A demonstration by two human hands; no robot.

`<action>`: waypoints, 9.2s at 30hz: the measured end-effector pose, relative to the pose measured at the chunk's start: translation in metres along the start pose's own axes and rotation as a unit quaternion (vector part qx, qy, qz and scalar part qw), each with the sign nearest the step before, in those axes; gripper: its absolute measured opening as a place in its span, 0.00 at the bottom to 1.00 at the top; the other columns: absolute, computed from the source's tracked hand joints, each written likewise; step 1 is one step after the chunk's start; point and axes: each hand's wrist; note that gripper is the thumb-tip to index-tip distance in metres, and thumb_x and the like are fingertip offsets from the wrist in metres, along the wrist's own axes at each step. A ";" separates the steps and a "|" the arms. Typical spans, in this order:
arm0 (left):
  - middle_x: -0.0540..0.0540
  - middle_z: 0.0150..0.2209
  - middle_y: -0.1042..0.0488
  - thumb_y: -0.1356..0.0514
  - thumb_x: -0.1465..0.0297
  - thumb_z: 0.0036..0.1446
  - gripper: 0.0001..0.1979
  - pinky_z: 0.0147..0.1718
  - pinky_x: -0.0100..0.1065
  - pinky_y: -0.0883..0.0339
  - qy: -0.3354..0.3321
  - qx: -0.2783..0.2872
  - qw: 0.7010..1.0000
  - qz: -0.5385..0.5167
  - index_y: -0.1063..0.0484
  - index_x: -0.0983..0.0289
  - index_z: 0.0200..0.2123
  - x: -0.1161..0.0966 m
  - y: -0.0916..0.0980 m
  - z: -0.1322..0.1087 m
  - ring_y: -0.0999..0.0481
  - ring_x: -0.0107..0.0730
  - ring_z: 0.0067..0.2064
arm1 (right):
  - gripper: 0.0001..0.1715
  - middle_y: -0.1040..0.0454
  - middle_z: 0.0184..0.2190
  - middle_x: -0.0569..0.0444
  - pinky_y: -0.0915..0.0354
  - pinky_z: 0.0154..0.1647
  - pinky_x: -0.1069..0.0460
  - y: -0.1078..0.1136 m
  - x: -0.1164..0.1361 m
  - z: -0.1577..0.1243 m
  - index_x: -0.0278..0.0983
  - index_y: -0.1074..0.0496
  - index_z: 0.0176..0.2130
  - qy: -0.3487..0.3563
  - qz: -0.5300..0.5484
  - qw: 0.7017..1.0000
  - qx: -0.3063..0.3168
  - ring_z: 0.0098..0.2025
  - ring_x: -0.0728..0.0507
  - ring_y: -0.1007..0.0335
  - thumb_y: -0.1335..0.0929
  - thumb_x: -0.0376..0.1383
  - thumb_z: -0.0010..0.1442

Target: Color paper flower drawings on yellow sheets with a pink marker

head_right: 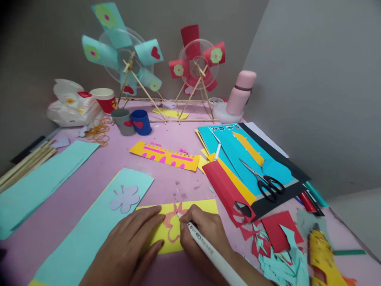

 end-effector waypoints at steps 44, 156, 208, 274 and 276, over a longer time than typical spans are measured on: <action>0.58 0.49 0.28 0.47 0.67 0.61 0.15 0.43 0.42 0.30 -0.009 -0.004 1.000 0.002 0.33 0.64 0.50 -0.001 -0.001 0.001 0.29 0.42 0.49 | 0.07 0.38 0.13 0.62 0.49 0.14 0.58 -0.002 -0.006 -0.003 0.38 0.36 0.23 -0.011 -0.016 1.000 -0.009 0.14 0.51 0.42 0.39 0.32 0.52; 0.58 0.50 0.28 0.47 0.68 0.61 0.15 0.44 0.41 0.30 -0.005 0.002 1.000 -0.001 0.33 0.64 0.50 -0.001 0.001 -0.001 0.29 0.41 0.50 | 0.07 0.40 0.13 0.60 0.49 0.16 0.57 0.008 -0.005 -0.005 0.38 0.40 0.20 -0.015 0.032 0.999 0.033 0.15 0.50 0.43 0.42 0.34 0.48; 0.58 0.50 0.28 0.47 0.67 0.61 0.15 0.44 0.41 0.30 -0.005 0.007 1.000 0.002 0.34 0.63 0.50 0.000 0.000 0.000 0.29 0.41 0.50 | 0.09 0.42 0.13 0.62 0.50 0.15 0.57 0.004 -0.001 -0.004 0.39 0.39 0.21 -0.027 0.005 1.000 0.002 0.14 0.51 0.45 0.41 0.34 0.52; 0.58 0.50 0.28 0.47 0.67 0.61 0.15 0.44 0.41 0.31 -0.005 0.005 1.000 -0.003 0.34 0.64 0.50 -0.001 0.000 0.001 0.29 0.41 0.50 | 0.09 0.30 0.16 0.57 0.41 0.18 0.58 0.003 -0.002 0.001 0.37 0.34 0.23 0.093 0.036 0.994 0.046 0.16 0.51 0.34 0.39 0.32 0.54; 0.58 0.50 0.28 0.47 0.67 0.61 0.15 0.44 0.41 0.31 -0.003 0.007 1.000 -0.003 0.34 0.64 0.50 -0.001 0.001 0.000 0.29 0.41 0.49 | 0.09 0.32 0.15 0.58 0.42 0.17 0.58 0.003 -0.002 0.000 0.38 0.35 0.23 0.063 0.037 0.997 0.035 0.15 0.51 0.37 0.39 0.33 0.55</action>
Point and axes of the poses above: each hand's wrist, its own z-axis towards the middle knuckle, its own y-axis out of the back of the hand, x = y × z
